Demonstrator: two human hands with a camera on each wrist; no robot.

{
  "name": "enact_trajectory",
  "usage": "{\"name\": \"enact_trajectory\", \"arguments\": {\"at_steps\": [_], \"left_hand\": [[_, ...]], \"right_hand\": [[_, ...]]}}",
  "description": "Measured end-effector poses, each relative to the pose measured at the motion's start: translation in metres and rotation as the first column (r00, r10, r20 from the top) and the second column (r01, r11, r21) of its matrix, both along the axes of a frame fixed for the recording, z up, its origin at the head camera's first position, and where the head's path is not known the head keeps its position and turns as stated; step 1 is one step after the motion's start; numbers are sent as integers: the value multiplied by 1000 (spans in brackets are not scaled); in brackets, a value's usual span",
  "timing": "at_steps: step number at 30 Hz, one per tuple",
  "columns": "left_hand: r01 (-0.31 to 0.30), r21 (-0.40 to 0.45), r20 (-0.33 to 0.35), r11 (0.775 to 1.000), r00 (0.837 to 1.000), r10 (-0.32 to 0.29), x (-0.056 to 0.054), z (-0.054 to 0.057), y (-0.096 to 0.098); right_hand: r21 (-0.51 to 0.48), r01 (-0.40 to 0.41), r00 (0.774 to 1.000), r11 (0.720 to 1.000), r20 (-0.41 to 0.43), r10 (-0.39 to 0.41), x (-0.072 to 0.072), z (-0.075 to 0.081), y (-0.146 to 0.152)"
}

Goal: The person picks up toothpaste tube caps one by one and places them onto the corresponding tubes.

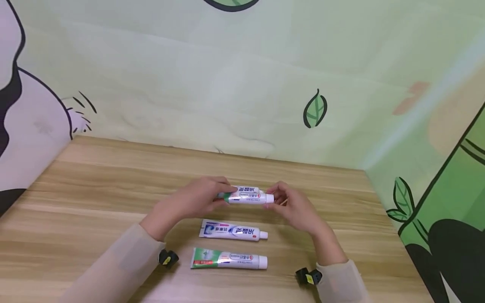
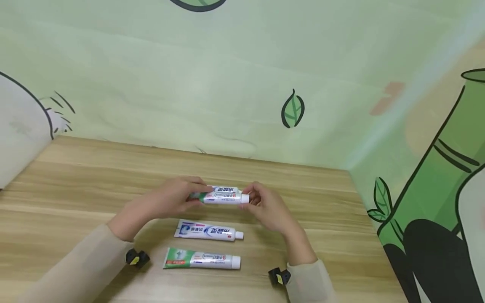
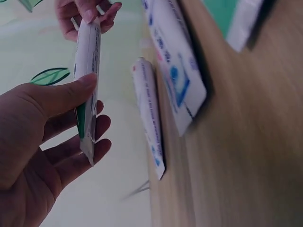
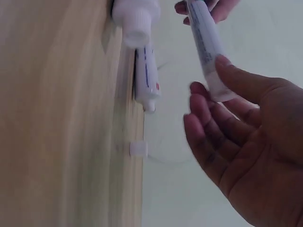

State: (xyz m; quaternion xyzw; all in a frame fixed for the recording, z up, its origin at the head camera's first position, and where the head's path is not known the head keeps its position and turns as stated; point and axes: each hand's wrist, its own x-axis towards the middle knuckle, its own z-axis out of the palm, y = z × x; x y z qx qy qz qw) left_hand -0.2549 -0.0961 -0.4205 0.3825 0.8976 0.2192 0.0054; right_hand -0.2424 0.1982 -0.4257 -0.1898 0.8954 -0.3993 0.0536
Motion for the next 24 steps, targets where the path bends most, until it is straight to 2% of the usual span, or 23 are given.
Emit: {"name": "enact_trajectory", "arguments": {"at_steps": [4,11,19,24], "left_hand": [[16,-49,40,999,999,-14,-7,-7,6],[19,-80,72,997,997,-13,-14,-19,9],[-4,-151,67,989,998,15,-13,-24,7],[-13,-169,97,986,995,29,-11,-23,5]], "right_hand": [[112,-15,1000,994,20,13,-7,-2,5],[135,-66,996,989,70,57,-14,-9,6],[229,-84,995,970,76,68,-15,-17,1],[286,-93,995,954,59,79,-13,-18,-4]]}}
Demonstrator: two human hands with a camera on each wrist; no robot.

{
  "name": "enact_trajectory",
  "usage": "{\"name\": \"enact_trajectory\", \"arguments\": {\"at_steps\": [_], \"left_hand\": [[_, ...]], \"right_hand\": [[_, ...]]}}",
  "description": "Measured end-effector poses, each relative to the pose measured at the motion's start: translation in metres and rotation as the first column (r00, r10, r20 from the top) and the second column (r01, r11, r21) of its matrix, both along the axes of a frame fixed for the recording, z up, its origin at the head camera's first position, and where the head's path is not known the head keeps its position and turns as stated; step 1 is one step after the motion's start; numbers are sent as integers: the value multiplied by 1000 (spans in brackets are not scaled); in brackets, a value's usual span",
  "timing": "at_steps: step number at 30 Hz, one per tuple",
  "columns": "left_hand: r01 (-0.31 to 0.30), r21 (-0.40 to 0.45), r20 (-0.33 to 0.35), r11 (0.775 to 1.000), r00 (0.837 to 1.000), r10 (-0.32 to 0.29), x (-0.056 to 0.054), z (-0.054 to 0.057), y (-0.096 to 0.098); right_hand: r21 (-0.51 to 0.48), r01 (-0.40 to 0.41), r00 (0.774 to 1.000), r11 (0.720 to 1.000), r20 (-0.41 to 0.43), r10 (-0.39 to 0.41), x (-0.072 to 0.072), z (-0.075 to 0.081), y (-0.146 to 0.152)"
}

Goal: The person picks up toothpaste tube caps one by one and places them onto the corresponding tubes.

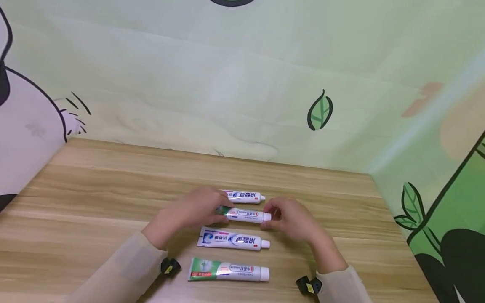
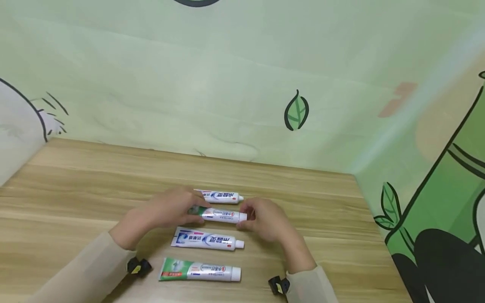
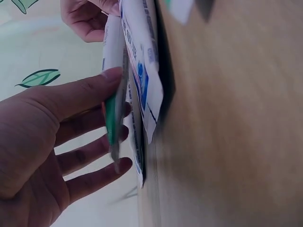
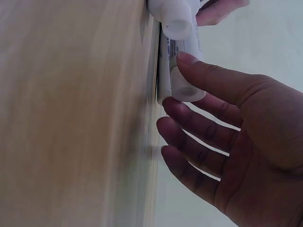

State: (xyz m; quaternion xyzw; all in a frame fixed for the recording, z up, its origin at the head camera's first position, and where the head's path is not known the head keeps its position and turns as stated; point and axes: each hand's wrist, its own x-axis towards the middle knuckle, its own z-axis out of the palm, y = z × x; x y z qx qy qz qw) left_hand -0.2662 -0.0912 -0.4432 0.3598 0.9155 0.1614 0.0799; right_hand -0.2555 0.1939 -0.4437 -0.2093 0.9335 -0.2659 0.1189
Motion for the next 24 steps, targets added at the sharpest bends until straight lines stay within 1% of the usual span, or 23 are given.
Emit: {"name": "enact_trajectory", "arguments": {"at_steps": [4,8,14,19,24], "left_hand": [[-1,-9,33,1000,999,2,1,-1,2],[-5,-17,70,1000,998,6,1,-1,6],[-26,-31,88,999,996,29,-1,1,8],[-57,-48,115,997,991,62,-1,2,8],[-66,-60,140,996,987,74,2,2,7]], "right_hand": [[41,-18,999,999,-31,20,3,0,-1],[80,-9,999,997,-45,12,4,1,-1],[114,-8,997,993,-72,16,2,2,-3],[124,-14,998,992,-58,22,2,2,-3],[123,-17,999,992,-43,23,5,0,-4]]}}
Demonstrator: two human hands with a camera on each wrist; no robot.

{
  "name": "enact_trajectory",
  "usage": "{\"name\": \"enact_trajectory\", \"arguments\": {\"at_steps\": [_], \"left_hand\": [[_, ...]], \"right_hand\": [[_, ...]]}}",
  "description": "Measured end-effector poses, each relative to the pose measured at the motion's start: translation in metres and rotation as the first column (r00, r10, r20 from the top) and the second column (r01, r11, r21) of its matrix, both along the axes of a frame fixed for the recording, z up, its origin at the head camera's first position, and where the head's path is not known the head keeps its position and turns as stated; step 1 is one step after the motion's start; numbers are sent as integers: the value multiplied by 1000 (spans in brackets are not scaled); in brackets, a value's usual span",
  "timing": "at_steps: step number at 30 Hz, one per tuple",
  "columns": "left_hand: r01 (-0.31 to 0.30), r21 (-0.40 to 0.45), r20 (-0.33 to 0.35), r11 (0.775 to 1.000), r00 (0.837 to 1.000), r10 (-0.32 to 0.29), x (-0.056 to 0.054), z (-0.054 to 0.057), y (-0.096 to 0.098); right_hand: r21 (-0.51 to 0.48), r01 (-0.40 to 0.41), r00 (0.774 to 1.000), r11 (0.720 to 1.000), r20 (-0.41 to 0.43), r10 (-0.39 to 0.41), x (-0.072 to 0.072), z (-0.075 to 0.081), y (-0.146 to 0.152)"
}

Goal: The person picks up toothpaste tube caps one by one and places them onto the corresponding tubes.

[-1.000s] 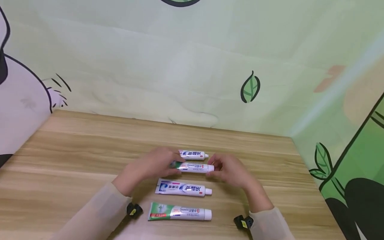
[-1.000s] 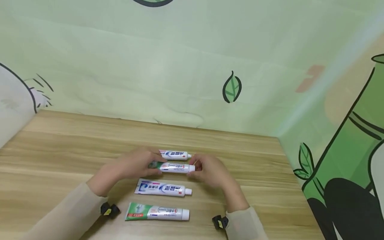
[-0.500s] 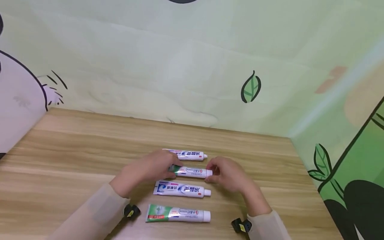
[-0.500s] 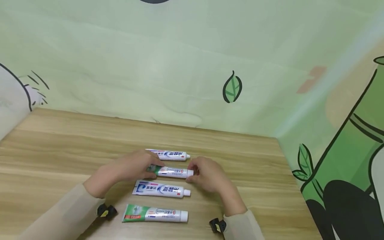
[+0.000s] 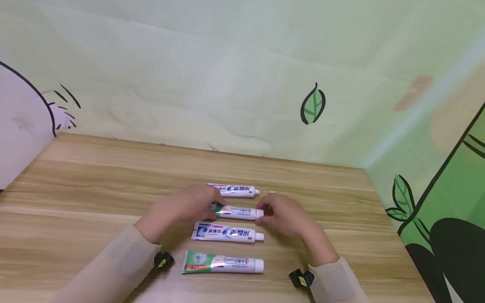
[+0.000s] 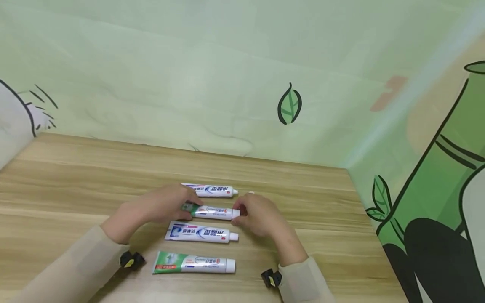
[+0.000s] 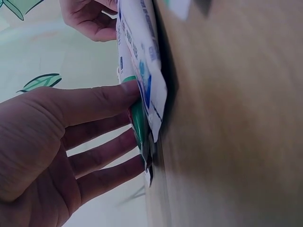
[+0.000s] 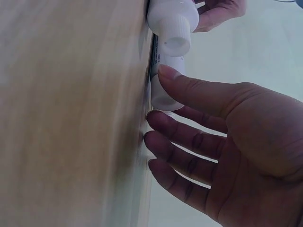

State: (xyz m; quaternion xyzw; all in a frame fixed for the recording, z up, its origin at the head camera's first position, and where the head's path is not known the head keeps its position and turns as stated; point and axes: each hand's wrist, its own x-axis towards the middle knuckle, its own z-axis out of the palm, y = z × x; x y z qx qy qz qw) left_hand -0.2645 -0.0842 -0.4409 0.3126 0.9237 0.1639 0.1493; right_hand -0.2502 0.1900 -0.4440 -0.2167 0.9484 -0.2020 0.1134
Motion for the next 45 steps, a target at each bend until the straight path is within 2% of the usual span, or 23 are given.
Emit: {"name": "enact_trajectory", "arguments": {"at_steps": [4,9,15,18,24,30,39,45], "left_hand": [[2,4,-3,1000,1000,-2,1,2,-2],[35,19,-27,999,999,-35,3,4,-2],[51,51,-31,997,998,-50,2,9,-3],[50,69,-60,996,997,-46,1,14,-5],[-17,89,-108,996,994,27,-2,22,-12],[-70,51,-152,996,985,77,-8,24,-16],[-101,-11,-85,995,991,100,-23,20,-14],[-116,-2,-44,993,992,116,-30,14,-10]], "right_hand": [[0,0,1000,1000,5,0,0,1,-2],[-1,1,1000,1000,7,-1,1,2,-2],[-42,1,1000,999,25,0,2,6,1],[-75,11,999,997,35,-9,2,12,2],[-120,46,999,992,10,-45,2,22,10],[-130,89,996,988,-6,-91,-3,27,16],[-91,132,990,987,-29,-136,-15,21,31],[-64,168,986,984,-11,-169,-26,12,29]]}}
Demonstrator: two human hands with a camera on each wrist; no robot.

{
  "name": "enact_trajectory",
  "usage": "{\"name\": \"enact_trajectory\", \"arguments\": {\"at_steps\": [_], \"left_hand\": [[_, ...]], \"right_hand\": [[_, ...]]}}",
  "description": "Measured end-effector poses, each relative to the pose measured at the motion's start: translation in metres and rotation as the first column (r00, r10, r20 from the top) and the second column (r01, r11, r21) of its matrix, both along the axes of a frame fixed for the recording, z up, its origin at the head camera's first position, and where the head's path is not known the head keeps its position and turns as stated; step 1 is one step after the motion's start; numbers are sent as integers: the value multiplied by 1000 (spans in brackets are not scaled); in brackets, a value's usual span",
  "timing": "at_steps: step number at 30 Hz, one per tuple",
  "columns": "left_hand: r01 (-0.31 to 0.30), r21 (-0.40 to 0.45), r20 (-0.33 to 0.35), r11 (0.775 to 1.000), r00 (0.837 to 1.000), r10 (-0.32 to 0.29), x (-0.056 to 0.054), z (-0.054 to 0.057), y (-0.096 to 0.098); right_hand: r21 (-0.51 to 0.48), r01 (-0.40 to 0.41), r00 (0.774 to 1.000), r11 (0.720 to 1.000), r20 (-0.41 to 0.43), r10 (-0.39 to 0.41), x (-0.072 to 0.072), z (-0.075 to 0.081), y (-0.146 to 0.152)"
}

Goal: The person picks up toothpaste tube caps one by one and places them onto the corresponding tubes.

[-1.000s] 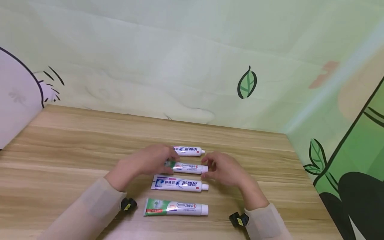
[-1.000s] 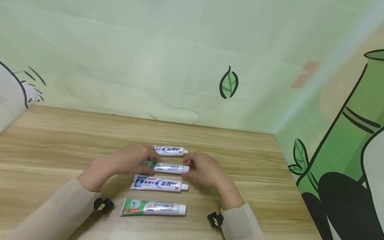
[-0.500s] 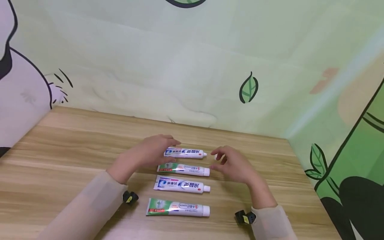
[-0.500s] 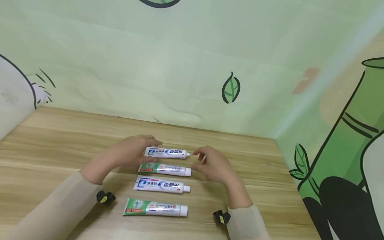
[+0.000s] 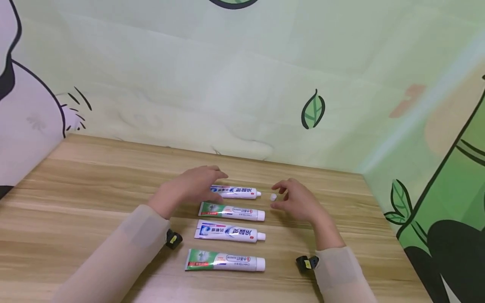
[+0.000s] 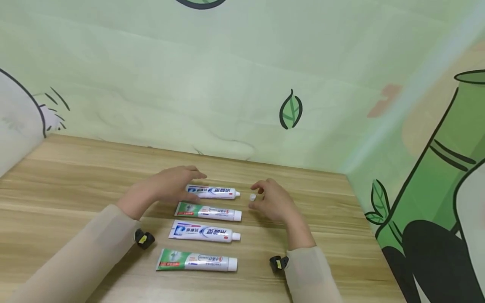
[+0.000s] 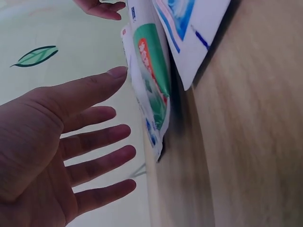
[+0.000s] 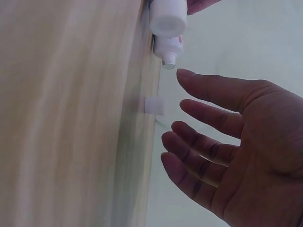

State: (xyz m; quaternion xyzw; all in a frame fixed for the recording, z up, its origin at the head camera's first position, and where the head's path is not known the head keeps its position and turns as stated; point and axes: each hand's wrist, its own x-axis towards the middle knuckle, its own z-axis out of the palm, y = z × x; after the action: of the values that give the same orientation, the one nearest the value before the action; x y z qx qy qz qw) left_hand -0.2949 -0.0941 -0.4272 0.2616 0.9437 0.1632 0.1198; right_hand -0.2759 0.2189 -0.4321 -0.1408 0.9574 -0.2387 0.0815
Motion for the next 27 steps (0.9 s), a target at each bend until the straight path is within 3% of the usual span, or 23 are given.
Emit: {"name": "enact_trajectory", "arguments": {"at_steps": [9,14,21,27], "left_hand": [[-28,-16,78,999,997,29,0,-9,3],[-43,10,67,999,997,43,6,-8,10],[-12,1,31,1000,999,12,11,-7,20],[0,2,7,1000,1000,0,12,-14,25]], "right_hand": [[15,-30,992,999,127,28,-12,-3,-12],[59,4,988,998,152,-13,-11,-2,-14],[54,48,980,997,191,-57,0,2,-7],[43,64,982,997,175,-70,6,1,-4]]}}
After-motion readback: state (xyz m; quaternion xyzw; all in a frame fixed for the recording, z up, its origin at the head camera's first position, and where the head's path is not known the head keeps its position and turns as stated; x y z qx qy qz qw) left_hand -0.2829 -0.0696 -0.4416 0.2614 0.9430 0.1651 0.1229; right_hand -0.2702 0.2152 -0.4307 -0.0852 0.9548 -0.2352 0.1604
